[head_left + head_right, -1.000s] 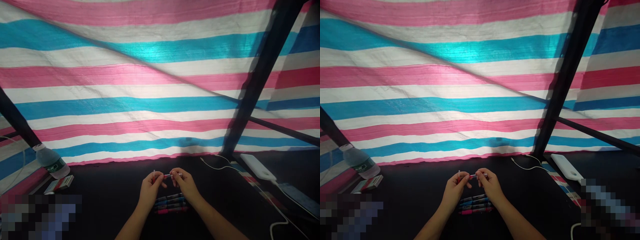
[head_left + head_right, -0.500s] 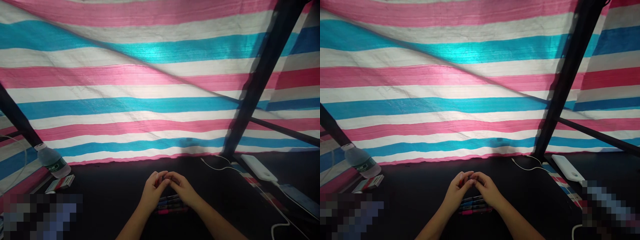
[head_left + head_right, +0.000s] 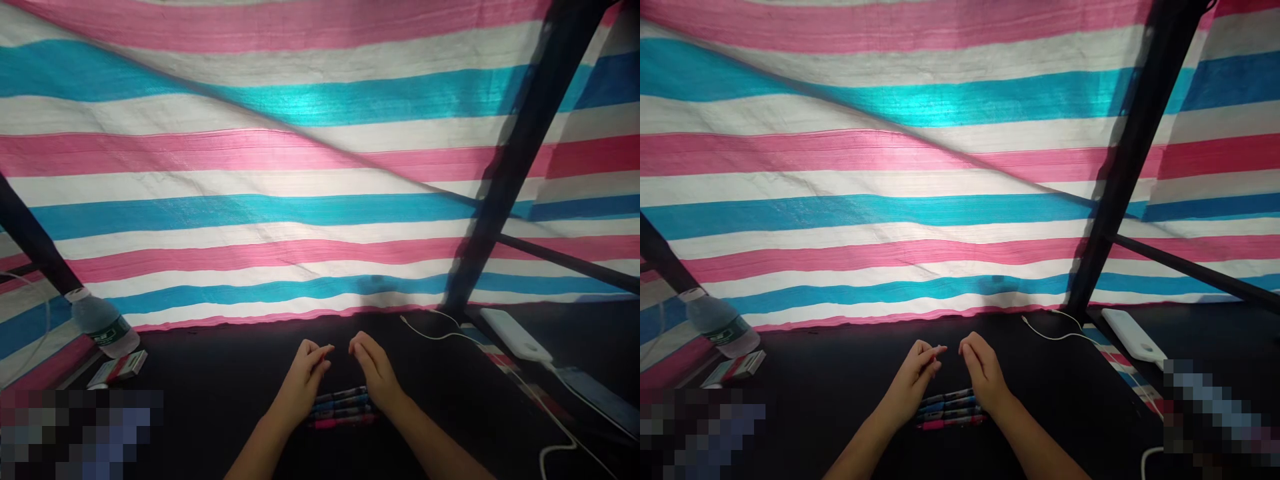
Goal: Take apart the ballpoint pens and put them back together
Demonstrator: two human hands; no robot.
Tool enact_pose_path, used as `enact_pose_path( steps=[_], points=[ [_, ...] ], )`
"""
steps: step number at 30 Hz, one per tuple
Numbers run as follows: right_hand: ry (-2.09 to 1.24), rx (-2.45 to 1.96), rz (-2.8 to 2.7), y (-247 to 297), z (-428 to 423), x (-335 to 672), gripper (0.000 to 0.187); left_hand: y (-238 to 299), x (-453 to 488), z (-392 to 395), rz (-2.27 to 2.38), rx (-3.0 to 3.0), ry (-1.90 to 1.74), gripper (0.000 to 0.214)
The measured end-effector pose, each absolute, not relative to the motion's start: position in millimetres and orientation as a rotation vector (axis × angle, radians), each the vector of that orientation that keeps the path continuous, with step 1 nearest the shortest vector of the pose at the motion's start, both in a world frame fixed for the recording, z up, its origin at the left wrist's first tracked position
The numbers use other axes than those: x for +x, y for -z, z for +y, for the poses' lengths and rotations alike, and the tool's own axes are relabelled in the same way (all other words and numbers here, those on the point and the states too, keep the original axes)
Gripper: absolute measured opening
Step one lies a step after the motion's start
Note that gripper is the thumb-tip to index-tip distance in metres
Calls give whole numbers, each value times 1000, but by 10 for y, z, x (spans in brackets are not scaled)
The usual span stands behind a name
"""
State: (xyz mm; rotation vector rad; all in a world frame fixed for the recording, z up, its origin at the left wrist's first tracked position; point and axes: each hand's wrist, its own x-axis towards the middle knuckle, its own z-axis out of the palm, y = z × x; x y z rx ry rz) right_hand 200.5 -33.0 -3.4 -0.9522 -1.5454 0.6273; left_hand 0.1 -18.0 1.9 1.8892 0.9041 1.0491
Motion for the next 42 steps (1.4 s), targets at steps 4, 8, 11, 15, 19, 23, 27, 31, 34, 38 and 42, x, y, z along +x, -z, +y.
enact_pose_path(
  steps=[4,8,11,15,19,23,27,31,34,38,42],
  points=[
    [-339,-985,-1883,-9,-357,2001,16,-58,-9,-198,981,2034,-1038,18],
    [-348,-1046,-2042,12,-308,1990,16,-30,-32,-179,1143,1960,-1155,9],
    [-398,-1034,-2073,36,-280,2006,15,-2,-33,-148,1150,1771,-1215,22],
    [-410,-1044,-2072,45,-289,2005,16,10,-24,-120,994,1577,-1245,31],
    [-457,-1015,-2114,46,-319,1958,9,2,-17,-133,871,1602,-1178,14],
    [-467,-1000,-2122,58,-337,1914,16,-22,14,-175,841,1728,-1197,10],
    [-485,-1004,-2093,68,-338,1900,15,-44,39,-187,809,1705,-1252,9],
    [-496,-1011,-2079,70,-339,1906,11,-66,18,-164,763,1566,-1340,10],
    [-496,-1024,-2076,67,-346,1910,11,-76,-15,-148,738,1432,-1400,13],
    [-509,-1044,-2070,57,-353,1908,13,-53,-38,-139,725,1234,-1464,18],
    [-540,-1037,-2039,50,-352,1907,12,-67,-26,-145,701,1053,-1516,26]
  ],
)
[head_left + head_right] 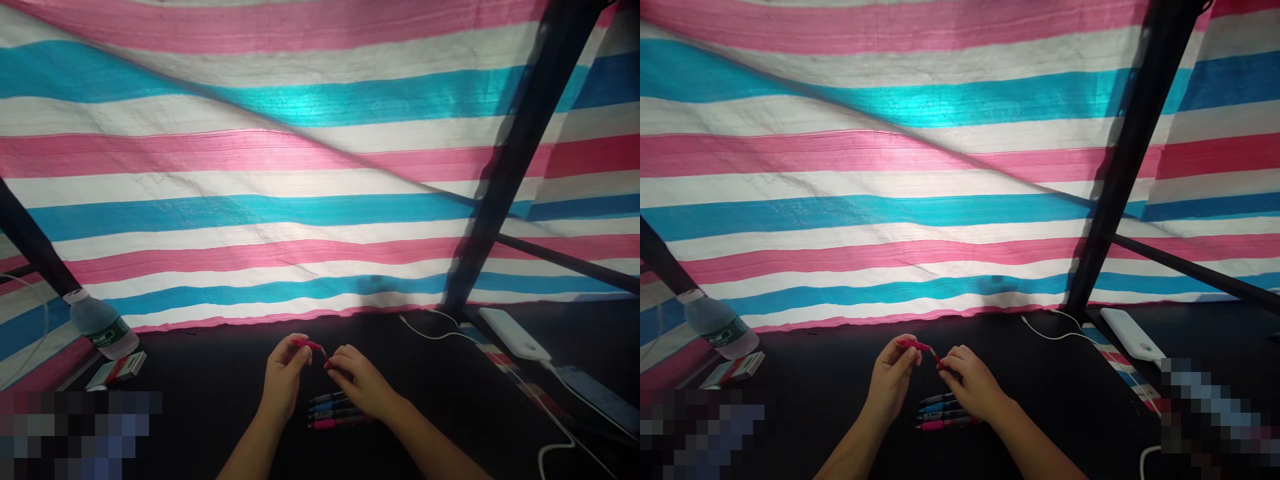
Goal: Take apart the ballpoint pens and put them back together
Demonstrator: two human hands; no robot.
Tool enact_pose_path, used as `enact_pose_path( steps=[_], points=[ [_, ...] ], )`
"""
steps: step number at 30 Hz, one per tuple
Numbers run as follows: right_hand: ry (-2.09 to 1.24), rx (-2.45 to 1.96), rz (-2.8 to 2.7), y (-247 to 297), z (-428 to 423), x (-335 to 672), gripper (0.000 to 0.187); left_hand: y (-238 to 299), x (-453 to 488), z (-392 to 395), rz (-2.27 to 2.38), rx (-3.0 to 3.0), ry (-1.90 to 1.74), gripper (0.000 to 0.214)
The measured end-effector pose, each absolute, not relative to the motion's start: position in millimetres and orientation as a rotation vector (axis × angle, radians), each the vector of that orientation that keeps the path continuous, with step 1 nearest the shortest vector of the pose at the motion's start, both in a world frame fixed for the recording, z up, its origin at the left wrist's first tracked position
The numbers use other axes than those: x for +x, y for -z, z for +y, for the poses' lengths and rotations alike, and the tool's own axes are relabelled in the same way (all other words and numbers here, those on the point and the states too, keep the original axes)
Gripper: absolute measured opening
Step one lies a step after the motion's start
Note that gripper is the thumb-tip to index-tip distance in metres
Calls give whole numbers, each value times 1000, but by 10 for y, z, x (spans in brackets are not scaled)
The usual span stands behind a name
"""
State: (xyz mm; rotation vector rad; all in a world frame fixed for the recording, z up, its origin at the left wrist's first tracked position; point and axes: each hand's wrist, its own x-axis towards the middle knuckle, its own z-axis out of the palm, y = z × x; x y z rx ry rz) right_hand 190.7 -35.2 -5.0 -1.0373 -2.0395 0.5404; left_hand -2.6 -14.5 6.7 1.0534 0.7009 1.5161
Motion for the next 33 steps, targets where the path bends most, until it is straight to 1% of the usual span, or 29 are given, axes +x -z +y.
enact_pose_path(
  steps=[6,10,13,14,17,18,20,23,28,33],
  points=[
    [-593,-1018,-1949,59,-343,1916,14,-168,-31,-135,655,937,-1576,19],
    [-588,-1027,-1922,75,-336,1925,19,-138,-20,-101,689,904,-1505,24],
    [-595,-1027,-1906,75,-333,1929,20,-55,15,-72,693,919,-1436,34],
    [-599,-1027,-1902,71,-334,1928,18,-23,24,-63,703,937,-1417,32],
    [-607,-1026,-1918,42,-344,1919,18,47,27,-54,789,1053,-1370,9],
    [-604,-1020,-1933,29,-350,1915,19,54,21,-58,827,1120,-1360,7],
    [-586,-1005,-1971,3,-364,1909,24,40,6,-76,894,1284,-1346,12],
    [-554,-998,-2017,-29,-382,1915,27,-15,-5,-112,943,1491,-1305,26],
    [-534,-1000,-2039,-41,-386,1941,25,-37,-7,-124,980,1563,-1263,22],
    [-505,-1047,-1955,-16,-370,1956,19,-9,-22,-84,984,1466,-1264,24]
  ],
)
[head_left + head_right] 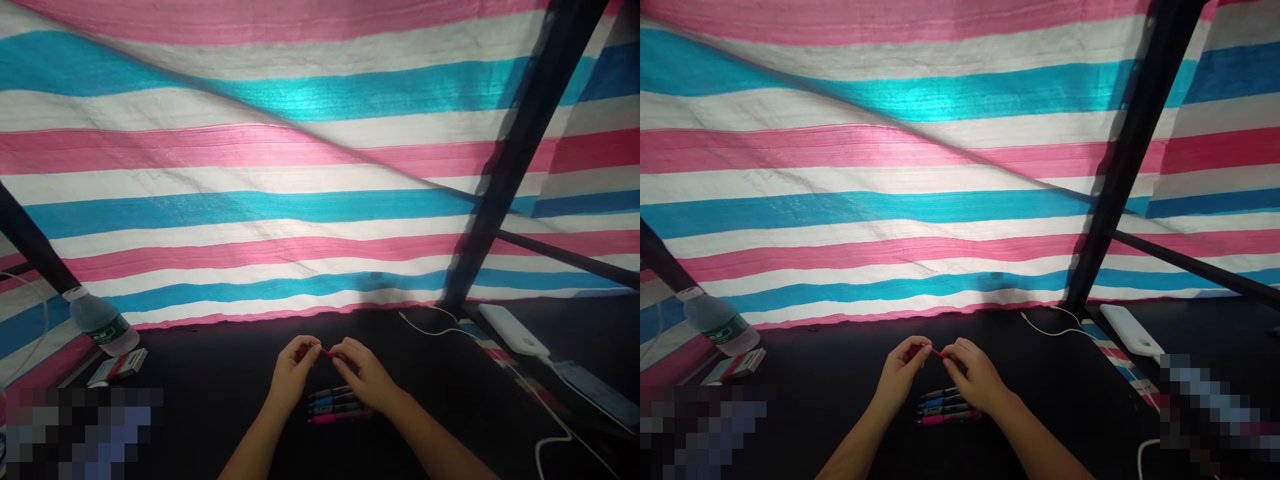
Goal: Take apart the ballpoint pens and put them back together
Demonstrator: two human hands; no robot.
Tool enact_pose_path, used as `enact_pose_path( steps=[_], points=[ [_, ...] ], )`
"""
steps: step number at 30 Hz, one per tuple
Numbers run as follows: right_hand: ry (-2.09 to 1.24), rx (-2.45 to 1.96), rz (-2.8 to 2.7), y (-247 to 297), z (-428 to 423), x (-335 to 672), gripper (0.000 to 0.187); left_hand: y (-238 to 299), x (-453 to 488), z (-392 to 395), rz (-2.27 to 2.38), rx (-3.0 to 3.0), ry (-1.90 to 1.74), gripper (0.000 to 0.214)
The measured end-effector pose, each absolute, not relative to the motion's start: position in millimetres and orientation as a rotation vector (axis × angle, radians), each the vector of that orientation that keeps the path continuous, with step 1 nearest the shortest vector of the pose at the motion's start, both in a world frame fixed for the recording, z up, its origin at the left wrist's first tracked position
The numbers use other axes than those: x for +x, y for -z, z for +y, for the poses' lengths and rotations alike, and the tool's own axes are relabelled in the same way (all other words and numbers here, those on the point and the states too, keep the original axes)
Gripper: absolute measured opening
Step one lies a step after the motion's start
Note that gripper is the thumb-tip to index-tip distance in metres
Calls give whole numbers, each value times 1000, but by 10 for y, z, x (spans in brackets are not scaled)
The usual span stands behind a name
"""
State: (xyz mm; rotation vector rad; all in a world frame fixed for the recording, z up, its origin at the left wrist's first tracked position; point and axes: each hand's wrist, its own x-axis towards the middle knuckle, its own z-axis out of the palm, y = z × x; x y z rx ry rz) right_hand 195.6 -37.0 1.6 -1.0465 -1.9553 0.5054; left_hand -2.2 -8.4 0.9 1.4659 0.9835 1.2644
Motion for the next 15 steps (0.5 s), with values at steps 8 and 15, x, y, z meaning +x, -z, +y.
enact_pose_path(
  steps=[8,15],
  points=[
    [-510,-1056,-1783,46,-282,1982,24,23,-54,-8,992,1186,-1415,27],
    [-628,-1075,-1691,145,-231,1978,29,-51,-51,-8,776,753,-1388,34]
  ],
)
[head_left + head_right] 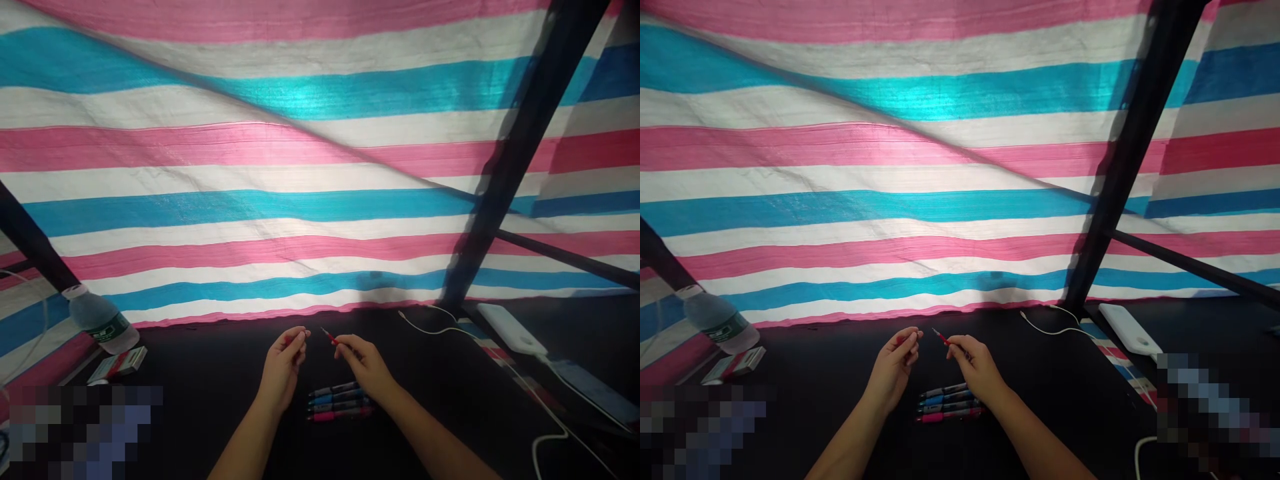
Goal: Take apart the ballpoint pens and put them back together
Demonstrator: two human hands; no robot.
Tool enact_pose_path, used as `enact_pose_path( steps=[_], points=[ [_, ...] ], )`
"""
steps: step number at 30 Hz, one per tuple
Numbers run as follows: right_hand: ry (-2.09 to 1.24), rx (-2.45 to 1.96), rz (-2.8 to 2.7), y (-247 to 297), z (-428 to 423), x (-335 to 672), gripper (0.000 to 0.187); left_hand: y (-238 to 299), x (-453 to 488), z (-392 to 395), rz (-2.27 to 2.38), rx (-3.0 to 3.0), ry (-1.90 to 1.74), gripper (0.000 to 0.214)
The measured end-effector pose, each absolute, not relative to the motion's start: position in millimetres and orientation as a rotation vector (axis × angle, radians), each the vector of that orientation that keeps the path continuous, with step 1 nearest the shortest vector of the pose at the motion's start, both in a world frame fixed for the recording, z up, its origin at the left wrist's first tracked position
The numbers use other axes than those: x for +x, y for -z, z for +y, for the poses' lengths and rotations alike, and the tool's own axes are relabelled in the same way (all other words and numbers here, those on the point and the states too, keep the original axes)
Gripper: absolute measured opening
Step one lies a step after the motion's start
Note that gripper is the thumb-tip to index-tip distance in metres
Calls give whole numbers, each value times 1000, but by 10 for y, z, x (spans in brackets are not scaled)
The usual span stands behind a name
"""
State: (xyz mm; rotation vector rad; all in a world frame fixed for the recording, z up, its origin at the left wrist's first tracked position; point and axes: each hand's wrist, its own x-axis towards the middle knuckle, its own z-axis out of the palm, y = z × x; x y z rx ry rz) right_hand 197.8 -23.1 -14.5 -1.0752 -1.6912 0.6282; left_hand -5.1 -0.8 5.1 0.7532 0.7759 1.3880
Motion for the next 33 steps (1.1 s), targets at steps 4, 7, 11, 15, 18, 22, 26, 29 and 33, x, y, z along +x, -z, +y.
enact_pose_path(
  steps=[4,7,11,15,18,22,26,29,33],
  points=[
    [-665,-1087,-1635,163,-235,1967,30,-70,-48,-1,720,610,-1349,34],
    [-684,-1080,-1617,152,-239,1969,29,-64,-53,11,711,563,-1347,33],
    [-712,-1064,-1601,141,-243,1967,28,-41,-61,18,716,569,-1341,33],
    [-727,-1048,-1609,142,-247,1952,28,-22,-68,18,706,596,-1335,33],
    [-730,-1044,-1616,139,-251,1947,27,-18,-73,23,700,596,-1330,32],
    [-720,-1067,-1634,136,-260,1954,25,-23,-75,26,698,604,-1319,31],
    [-706,-1059,-1648,148,-259,1960,25,-38,-72,19,712,617,-1309,34],
    [-710,-1044,-1659,165,-257,1959,24,-56,-72,10,724,636,-1302,37],
    [-690,-1057,-1707,171,-274,1950,20,-84,-67,-17,781,745,-1296,37]
  ],
)
